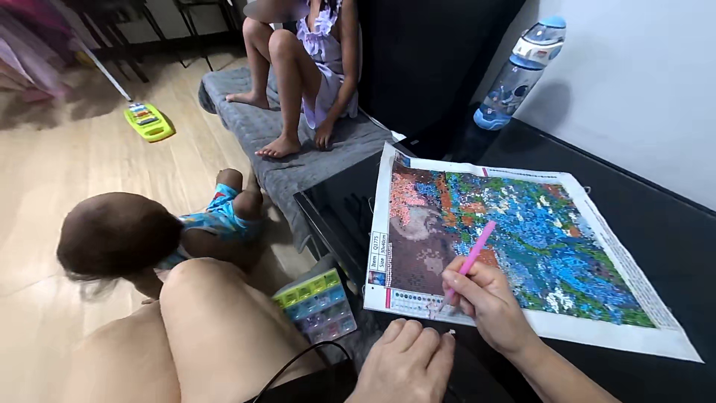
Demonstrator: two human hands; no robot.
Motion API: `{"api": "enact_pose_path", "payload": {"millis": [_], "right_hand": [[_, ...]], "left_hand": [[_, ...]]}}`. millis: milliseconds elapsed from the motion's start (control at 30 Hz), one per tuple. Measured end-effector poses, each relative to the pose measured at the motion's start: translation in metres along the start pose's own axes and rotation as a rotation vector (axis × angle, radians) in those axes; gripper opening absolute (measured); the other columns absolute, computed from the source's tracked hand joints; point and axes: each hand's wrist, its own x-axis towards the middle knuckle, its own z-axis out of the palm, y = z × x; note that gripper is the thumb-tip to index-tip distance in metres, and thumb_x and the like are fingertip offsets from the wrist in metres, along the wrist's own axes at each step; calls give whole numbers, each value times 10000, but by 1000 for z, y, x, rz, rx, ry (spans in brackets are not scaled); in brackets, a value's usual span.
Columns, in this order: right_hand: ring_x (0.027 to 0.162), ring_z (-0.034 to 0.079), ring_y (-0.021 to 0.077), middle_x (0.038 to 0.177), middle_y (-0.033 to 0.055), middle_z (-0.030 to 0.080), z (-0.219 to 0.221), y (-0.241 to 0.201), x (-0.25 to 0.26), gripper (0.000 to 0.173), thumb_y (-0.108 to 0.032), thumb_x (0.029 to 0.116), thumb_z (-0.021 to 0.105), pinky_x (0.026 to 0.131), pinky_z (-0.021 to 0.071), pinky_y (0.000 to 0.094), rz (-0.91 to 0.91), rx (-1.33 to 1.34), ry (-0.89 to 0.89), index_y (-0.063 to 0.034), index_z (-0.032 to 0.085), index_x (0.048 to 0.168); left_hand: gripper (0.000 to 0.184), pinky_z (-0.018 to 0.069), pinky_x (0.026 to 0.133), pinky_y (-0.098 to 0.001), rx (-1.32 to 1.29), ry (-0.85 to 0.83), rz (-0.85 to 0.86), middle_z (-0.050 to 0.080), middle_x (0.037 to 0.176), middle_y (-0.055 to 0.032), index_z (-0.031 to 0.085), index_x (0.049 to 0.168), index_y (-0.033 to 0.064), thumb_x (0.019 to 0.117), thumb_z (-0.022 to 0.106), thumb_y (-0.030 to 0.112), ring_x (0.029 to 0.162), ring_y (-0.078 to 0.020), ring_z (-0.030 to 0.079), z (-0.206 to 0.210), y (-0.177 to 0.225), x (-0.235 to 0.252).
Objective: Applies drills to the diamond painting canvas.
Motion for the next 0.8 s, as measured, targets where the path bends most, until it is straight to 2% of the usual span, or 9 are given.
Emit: {"api": "enact_pose_path", "payload": {"millis": [67,167,333,600,800], "right_hand": [[485,463,-80,619,-130,590,0,-2,1,261,-134,973,489,463,367,80,41,58,18,-206,630,764],[477,450,-74,622,-121,588,-1,-1,3,266,-131,976,486,456,362,88,71,120,25,-204,632,767],[477,448,-74,604,-122,570,-2,0,3,247,-142,969,503,459,363,87,63,114,5,-206,633,769],[478,448,-75,599,-128,561,0,1,3,255,-147,972,499,461,360,87,63,109,19,-212,629,763],[473,445,-82,601,-134,566,0,1,3,239,-175,979,519,454,357,84,43,98,25,-220,630,772]], "left_hand": [[142,493,679,-289,1,2,-9,668,773,-31,762,921,82,918,625,119,720,-192,624,10,1,11],[151,494,616,-292,64,2,-9,657,732,-36,741,846,73,910,637,162,663,-193,623,20,2,21],[181,493,600,-285,77,-14,-26,631,707,-44,705,755,81,908,630,142,647,-193,614,23,4,24],[206,467,584,-284,160,13,-10,623,703,-34,673,752,86,932,580,123,637,-185,597,23,2,24],[185,533,656,-321,82,19,-211,661,738,-48,706,819,89,942,588,161,709,-209,659,5,-22,22]]}}
